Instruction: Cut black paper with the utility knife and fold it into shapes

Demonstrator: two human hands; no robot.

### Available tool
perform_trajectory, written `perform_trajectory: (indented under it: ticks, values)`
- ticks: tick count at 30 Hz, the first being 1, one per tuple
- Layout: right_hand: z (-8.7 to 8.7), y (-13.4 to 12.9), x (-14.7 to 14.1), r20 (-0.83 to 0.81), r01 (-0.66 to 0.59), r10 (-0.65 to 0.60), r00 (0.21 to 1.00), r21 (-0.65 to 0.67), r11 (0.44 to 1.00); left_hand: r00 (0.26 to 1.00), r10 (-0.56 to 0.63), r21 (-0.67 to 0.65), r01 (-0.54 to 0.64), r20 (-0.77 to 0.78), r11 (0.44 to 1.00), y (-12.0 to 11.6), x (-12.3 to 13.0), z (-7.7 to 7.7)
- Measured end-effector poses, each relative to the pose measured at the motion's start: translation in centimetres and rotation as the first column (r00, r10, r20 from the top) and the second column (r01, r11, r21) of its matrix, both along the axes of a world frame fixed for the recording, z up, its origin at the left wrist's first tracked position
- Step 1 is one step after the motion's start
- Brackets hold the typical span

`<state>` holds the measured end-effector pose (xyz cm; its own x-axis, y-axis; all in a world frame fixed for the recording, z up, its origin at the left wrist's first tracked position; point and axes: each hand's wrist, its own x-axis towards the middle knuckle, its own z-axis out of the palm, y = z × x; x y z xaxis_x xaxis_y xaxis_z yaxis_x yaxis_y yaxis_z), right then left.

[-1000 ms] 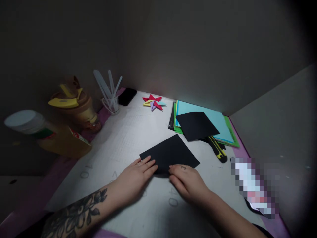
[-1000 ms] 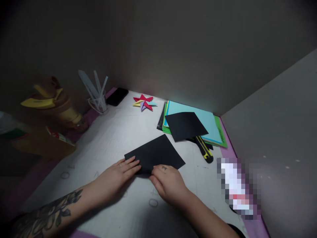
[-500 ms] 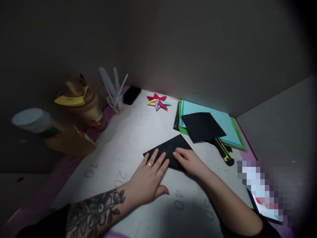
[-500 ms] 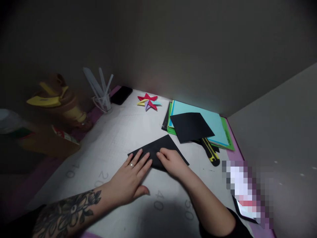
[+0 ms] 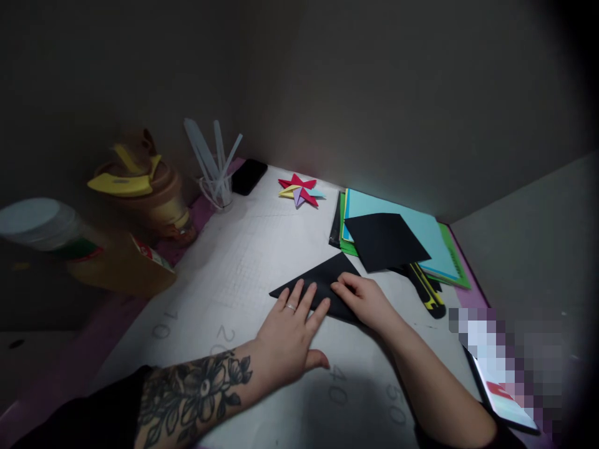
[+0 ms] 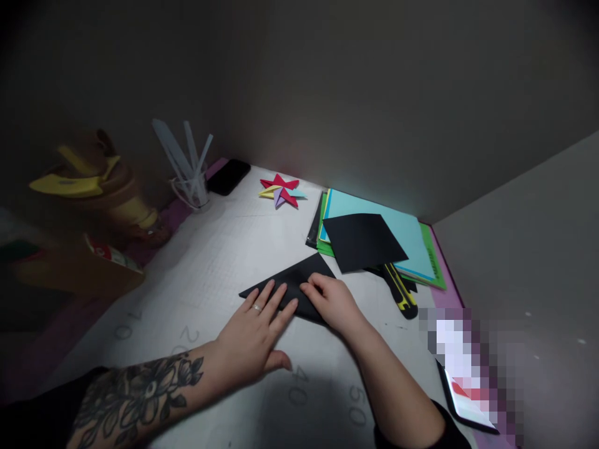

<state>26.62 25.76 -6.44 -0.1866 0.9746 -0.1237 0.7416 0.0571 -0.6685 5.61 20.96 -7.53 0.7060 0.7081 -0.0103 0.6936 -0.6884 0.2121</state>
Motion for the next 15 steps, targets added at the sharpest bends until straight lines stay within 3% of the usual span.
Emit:
perform_trajectory:
  ticks: [3, 15]
  values:
    - [-0.1, 0.1, 0.2, 0.004, -0.028, 0.028, 1.000, 0.032, 0.999, 1.000, 0.015, 0.013, -0.015, 0.013, 1.000, -0.3, -0.1, -0.5]
    - [-0.5, 1.1, 0.4, -0.014, 0.035, -0.036, 0.999, -0.078, 0.996, 1.000, 0.028, -0.029, -0.027, 0.010, 0.999, 0.0, -0.3, -0.1]
